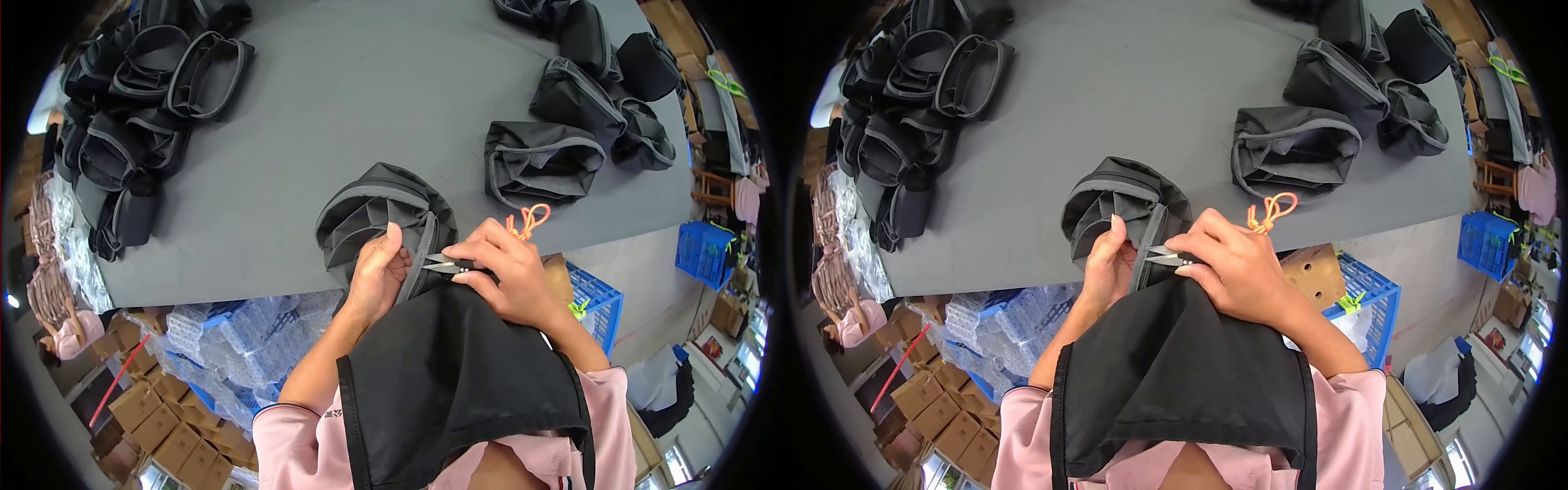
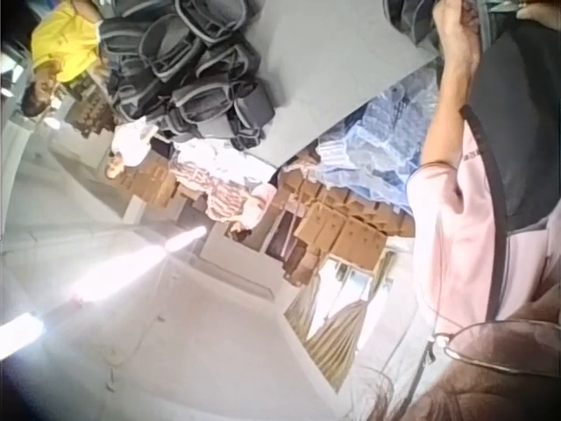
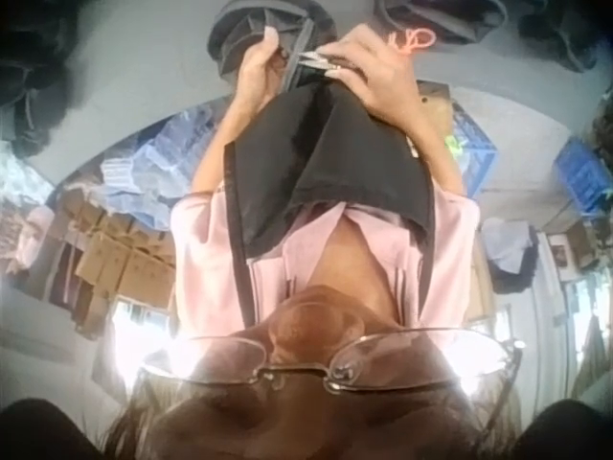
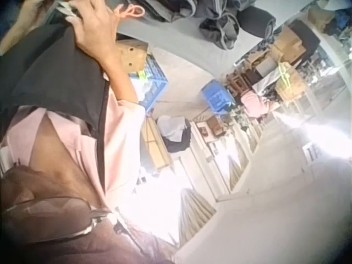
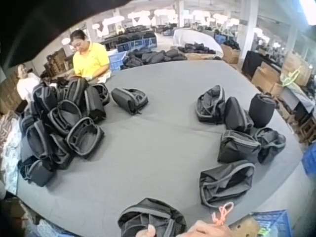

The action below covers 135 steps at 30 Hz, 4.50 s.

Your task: Trimming loose threads from black fabric bags using small snips at a factory workstation.

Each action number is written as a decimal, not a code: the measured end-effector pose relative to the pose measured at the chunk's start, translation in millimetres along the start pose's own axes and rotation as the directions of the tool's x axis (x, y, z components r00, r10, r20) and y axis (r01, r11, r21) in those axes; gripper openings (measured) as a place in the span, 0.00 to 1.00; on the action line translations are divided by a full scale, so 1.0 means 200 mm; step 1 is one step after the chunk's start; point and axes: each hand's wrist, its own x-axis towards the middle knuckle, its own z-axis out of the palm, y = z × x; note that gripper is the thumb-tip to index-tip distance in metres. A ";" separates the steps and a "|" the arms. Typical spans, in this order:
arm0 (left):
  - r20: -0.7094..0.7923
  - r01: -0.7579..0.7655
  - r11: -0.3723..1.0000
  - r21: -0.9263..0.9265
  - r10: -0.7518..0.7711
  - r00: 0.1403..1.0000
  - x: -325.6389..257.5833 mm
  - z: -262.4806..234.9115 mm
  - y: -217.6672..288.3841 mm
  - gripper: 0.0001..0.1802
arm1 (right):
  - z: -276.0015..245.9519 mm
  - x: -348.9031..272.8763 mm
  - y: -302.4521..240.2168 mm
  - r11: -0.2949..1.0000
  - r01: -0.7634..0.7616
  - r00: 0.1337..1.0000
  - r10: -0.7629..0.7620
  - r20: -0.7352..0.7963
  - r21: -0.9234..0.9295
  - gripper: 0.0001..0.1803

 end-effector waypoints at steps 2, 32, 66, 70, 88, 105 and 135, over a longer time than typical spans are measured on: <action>0.006 -0.003 1.000 0.021 0.003 1.000 0.02 -0.02 -0.01 0.22 | -0.01 0.02 -0.02 0.995 0.037 0.999 -0.035 0.025 -0.089 0.13; -0.085 -0.019 0.937 0.350 0.052 0.995 -0.05 -0.03 -0.06 0.23 | 0.15 -0.13 0.13 0.807 -0.219 0.930 0.343 -0.133 0.548 0.12; -0.090 -0.158 0.987 -0.014 0.156 0.984 0.36 -0.07 0.22 0.18 | 0.26 0.38 0.33 0.811 -0.306 0.846 0.472 -0.249 0.498 0.15; 0.038 0.016 0.703 0.711 -0.062 0.997 0.32 0.02 0.32 0.28 | 0.19 0.48 0.28 0.537 -0.388 0.865 0.492 0.096 0.749 0.13; -0.169 -0.001 0.841 0.541 0.110 0.979 0.37 -0.03 0.12 0.15 | 0.18 0.04 0.30 0.919 -0.360 0.903 0.387 -0.188 0.162 0.15; -0.135 -0.025 0.858 0.512 0.109 0.985 0.36 -0.03 0.12 0.16 | 0.15 0.15 0.35 0.991 -0.111 0.990 0.104 -0.090 -0.077 0.11; 0.167 -0.112 -0.277 0.954 0.184 0.969 0.38 0.01 0.15 0.12 | 0.42 0.15 0.52 0.667 -0.419 0.802 0.590 -0.094 0.615 0.07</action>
